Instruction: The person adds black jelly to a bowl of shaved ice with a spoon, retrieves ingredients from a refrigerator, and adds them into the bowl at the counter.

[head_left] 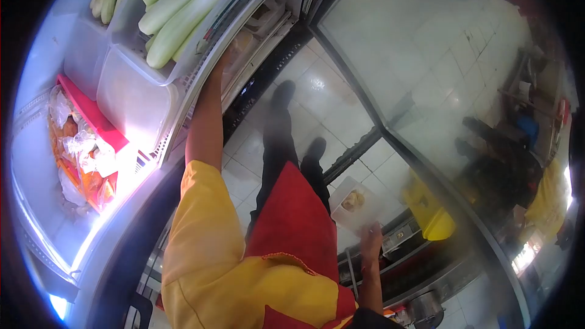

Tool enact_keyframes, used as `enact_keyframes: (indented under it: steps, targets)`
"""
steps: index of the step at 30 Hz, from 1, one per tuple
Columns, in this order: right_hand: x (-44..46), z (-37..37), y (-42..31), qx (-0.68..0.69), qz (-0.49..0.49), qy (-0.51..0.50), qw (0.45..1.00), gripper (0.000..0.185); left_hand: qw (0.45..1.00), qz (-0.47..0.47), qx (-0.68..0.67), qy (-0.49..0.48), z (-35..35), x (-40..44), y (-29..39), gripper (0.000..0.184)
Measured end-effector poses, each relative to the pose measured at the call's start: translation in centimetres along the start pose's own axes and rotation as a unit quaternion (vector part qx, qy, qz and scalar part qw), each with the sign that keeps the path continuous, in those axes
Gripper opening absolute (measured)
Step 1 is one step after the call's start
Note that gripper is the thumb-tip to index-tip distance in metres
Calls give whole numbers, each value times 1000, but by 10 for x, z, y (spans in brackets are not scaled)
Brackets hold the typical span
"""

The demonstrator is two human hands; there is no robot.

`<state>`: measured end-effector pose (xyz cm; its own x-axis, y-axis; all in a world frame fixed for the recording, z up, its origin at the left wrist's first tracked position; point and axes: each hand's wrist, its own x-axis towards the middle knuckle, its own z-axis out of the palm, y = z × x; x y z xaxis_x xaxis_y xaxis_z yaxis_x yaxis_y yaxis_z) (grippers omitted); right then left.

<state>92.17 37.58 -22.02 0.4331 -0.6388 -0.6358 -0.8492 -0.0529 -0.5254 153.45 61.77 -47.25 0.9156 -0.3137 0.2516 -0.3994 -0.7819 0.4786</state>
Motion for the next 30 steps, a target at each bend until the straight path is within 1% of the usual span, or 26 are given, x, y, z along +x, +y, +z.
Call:
enact_keyframes:
  steps: [5,7,11,13,14,16,22,25,28,30]
  targets:
    - [-2,0,2,-23,2,-5,1000,14,1000,-6,5,-3,-2,1,-2,49]
    - [-2,-1,7,-64,21,-12,998,14,1000,-8,5,-5,-1,1,-2,49]
    - [-2,1,8,-20,32,-8,999,13,1000,-9,7,-6,-1,-1,-2,49]
    - [-1,2,-1,10,16,-2,1000,14,1000,-9,8,-8,-2,0,-3,49]
    - [0,2,-4,11,17,-1,1000,14,1000,-10,9,-9,-2,0,-4,49]
    - [0,-1,-9,-36,22,-24,999,13,1000,-12,11,-10,-2,0,-5,49]
    - [-4,1,3,6,30,-14,999,12,1000,-19,15,-12,-2,-2,-7,49]
    - [-6,-4,3,-26,31,-21,999,12,1000,-21,15,-10,0,2,-8,49]
    - [-8,-2,1,14,32,-17,999,11,1000,-22,19,-10,5,4,-7,49]
    - [-7,-1,6,10,40,-23,999,10,999,-24,21,-12,8,6,-7,49]
